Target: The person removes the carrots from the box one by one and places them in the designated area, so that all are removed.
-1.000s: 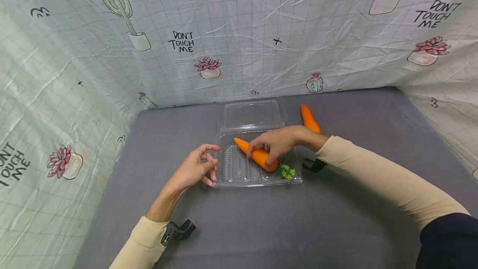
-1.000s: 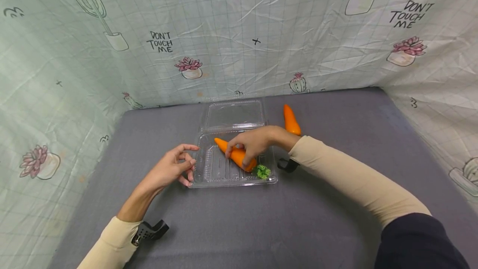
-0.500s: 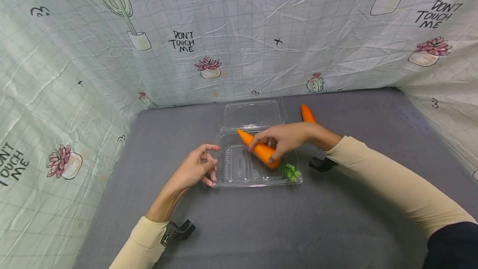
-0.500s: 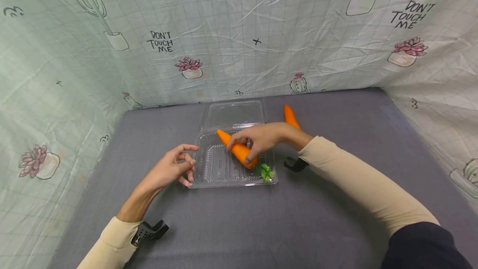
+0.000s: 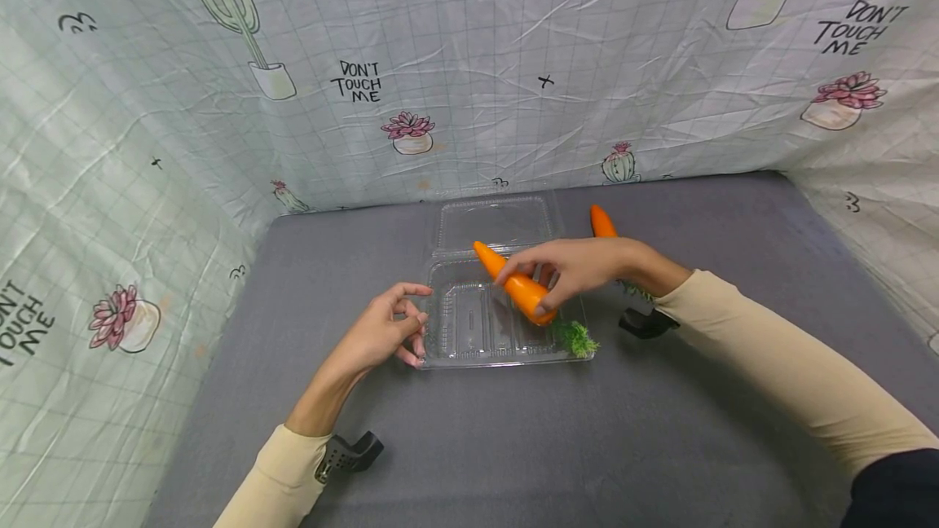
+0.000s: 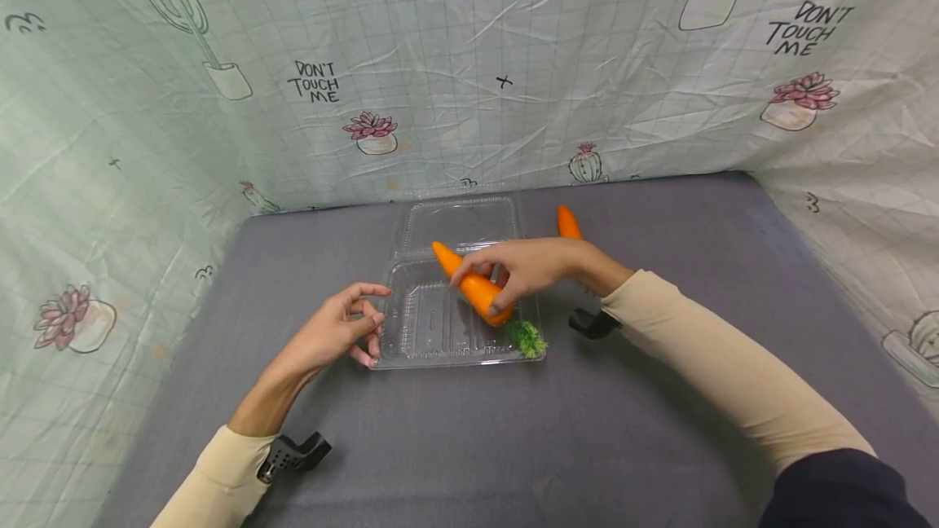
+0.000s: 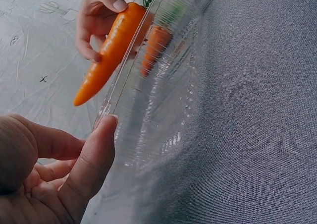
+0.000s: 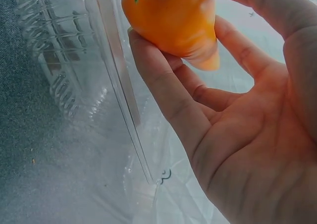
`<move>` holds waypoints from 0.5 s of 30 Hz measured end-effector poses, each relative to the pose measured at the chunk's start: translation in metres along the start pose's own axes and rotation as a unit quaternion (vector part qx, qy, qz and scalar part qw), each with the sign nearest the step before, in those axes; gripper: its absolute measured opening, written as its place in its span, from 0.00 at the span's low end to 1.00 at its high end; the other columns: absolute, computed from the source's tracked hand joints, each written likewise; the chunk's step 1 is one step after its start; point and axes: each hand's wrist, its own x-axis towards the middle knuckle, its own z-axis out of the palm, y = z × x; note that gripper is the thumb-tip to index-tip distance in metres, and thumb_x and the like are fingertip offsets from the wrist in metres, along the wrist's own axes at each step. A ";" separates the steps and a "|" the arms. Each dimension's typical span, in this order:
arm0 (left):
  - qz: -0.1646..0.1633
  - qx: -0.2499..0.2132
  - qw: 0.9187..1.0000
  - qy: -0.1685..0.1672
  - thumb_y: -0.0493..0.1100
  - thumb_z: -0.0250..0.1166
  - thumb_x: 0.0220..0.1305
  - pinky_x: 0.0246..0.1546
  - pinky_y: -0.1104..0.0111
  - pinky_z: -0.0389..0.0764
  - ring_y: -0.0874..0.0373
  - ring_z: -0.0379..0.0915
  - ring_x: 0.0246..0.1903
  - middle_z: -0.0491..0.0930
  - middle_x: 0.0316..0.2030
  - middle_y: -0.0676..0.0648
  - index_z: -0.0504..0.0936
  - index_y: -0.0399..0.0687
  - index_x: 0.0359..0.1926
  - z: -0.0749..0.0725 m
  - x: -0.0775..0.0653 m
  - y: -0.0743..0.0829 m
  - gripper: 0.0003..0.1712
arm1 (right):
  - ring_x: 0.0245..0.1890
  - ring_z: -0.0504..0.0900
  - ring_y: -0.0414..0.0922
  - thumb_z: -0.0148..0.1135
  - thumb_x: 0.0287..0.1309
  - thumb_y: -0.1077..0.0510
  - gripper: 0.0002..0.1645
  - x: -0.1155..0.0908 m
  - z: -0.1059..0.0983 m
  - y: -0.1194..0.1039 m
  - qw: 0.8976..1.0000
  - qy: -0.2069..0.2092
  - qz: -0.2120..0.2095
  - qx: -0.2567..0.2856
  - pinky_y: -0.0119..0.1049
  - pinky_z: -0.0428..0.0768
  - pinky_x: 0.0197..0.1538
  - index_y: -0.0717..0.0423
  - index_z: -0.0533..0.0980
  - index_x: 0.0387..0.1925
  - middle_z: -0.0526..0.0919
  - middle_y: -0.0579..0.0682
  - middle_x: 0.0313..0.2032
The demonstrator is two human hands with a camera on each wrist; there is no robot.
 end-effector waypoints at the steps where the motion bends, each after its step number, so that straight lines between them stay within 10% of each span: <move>1: 0.001 -0.001 1.000 0.000 0.30 0.56 0.74 0.23 0.51 0.89 0.50 0.80 0.21 0.74 0.31 0.39 0.64 0.37 0.70 0.000 0.000 0.000 0.27 | 0.51 0.81 0.49 0.68 0.61 0.61 0.35 -0.001 0.000 0.000 1.000 0.003 -0.001 0.003 0.46 0.84 0.57 0.36 0.72 0.66 0.77 0.53 0.61; 15: 0.004 0.003 1.000 -0.003 0.30 0.56 0.73 0.23 0.52 0.89 0.50 0.80 0.22 0.74 0.31 0.38 0.64 0.36 0.70 0.000 0.000 -0.001 0.27 | 0.52 0.80 0.51 0.67 0.61 0.64 0.36 -0.021 -0.005 -0.003 0.998 0.049 -0.013 0.024 0.46 0.83 0.58 0.38 0.71 0.68 0.76 0.51 0.60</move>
